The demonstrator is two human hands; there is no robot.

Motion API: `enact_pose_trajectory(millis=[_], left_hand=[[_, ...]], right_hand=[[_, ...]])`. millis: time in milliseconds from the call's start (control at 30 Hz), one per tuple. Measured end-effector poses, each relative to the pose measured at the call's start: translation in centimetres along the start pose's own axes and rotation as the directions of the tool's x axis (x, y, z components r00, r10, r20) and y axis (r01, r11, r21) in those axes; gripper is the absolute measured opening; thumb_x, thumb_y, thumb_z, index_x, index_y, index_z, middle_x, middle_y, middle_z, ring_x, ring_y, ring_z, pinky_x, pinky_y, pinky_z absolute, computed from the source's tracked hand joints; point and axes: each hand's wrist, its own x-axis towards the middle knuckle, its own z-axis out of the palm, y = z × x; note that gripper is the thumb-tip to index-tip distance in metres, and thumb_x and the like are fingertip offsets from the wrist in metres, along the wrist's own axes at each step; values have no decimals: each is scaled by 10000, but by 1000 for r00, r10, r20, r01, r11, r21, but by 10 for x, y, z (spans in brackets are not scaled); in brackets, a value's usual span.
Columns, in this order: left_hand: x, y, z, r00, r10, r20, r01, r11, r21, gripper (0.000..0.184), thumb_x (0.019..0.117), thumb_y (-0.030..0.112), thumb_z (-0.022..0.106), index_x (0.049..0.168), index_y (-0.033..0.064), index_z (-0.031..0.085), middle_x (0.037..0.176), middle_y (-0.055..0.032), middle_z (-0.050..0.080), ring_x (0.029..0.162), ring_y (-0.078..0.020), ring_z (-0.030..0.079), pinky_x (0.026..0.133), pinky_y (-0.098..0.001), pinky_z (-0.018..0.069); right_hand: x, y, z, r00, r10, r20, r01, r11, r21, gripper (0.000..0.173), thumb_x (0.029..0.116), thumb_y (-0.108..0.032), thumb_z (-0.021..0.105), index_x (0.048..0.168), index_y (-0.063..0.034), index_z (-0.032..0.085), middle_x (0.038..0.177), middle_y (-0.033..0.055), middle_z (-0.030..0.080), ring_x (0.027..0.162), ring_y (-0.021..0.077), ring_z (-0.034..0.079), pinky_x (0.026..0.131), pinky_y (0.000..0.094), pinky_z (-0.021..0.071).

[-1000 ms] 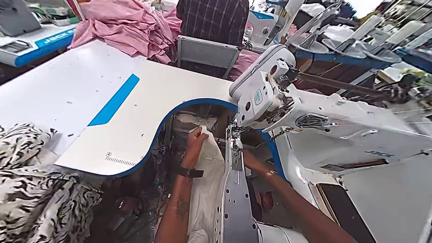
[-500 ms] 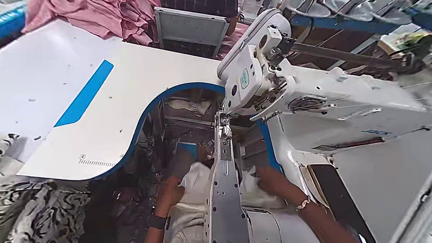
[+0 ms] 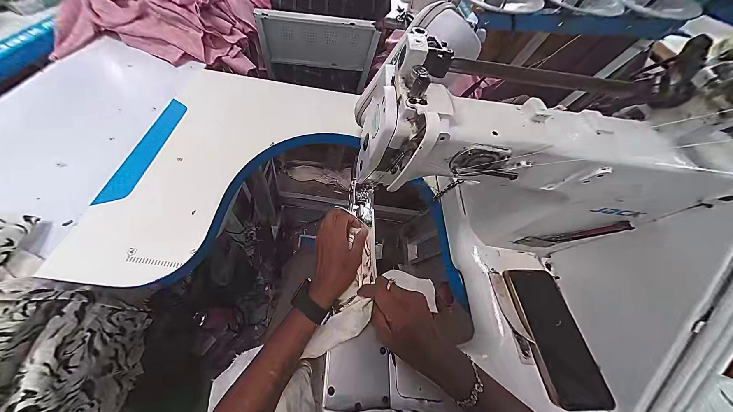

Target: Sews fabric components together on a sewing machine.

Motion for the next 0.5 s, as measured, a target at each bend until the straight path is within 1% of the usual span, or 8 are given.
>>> enact_pose_trajectory(millis=[33,100,167,233,333,400,433,500], left_hand=[[-1,5,5,1000,1,-12,-1,999,43,307,984,249,633,1137,-14,674,1088,-200,673,974,-325,666,872,-496,535],[-7,14,-1,992,-87,95,75,989,124,484,1022,311,596,1382,-13,581,1158,-243,674,1027,-382,674,916,-542,524],[-9,14,-6,982,-118,150,96,985,143,590,1017,334,604,1501,14,494,1179,-274,667,1063,-431,661,939,-564,506],[-3,13,-5,986,-82,146,71,995,76,723,965,359,691,1536,1,431,1289,-282,622,1154,-438,622,1005,-569,481],[-5,5,-2,997,27,70,-29,999,28,705,836,423,819,1328,-37,612,1356,-302,559,1160,-447,608,969,-548,516],[-18,-3,-8,989,91,118,-104,988,113,618,931,489,675,1332,20,657,1463,-310,496,1277,-480,538,1032,-558,474],[-19,-4,-11,982,121,143,-143,977,157,555,995,462,575,1368,58,650,1513,-292,465,1341,-488,493,1062,-579,445],[-18,-3,-11,965,171,198,-210,958,196,454,1060,328,450,1401,84,626,1571,-219,444,1436,-463,421,1103,-625,388]], right_hand=[[3,5,-10,978,189,87,-188,982,-22,365,866,-182,652,1131,65,690,727,112,692,552,244,659,473,399,526],[21,36,-31,670,643,371,-631,756,-172,619,943,-351,729,1357,72,549,945,251,709,857,435,696,769,611,539],[36,71,-30,397,731,555,-660,647,-381,456,1016,-316,639,1212,96,637,1116,291,675,1102,459,635,951,623,457],[57,61,-27,420,683,597,-562,713,-420,320,1034,-238,583,1130,52,681,1098,272,681,1098,439,636,941,600,465],[78,50,-30,520,687,508,-569,722,-394,398,1016,-303,629,1236,27,647,1058,261,690,1029,437,659,890,602,490],[66,72,-31,449,711,541,-610,687,-396,359,1026,-259,609,1147,76,660,1074,295,666,1058,460,634,913,633,462],[60,82,-33,479,683,551,-617,708,-342,332,1030,-235,605,1087,86,666,1020,286,663,1002,437,635,884,616,462],[49,78,-36,688,577,440,-593,797,-117,276,1014,-190,612,1021,71,702,920,228,684,891,346,655,825,547,485]])
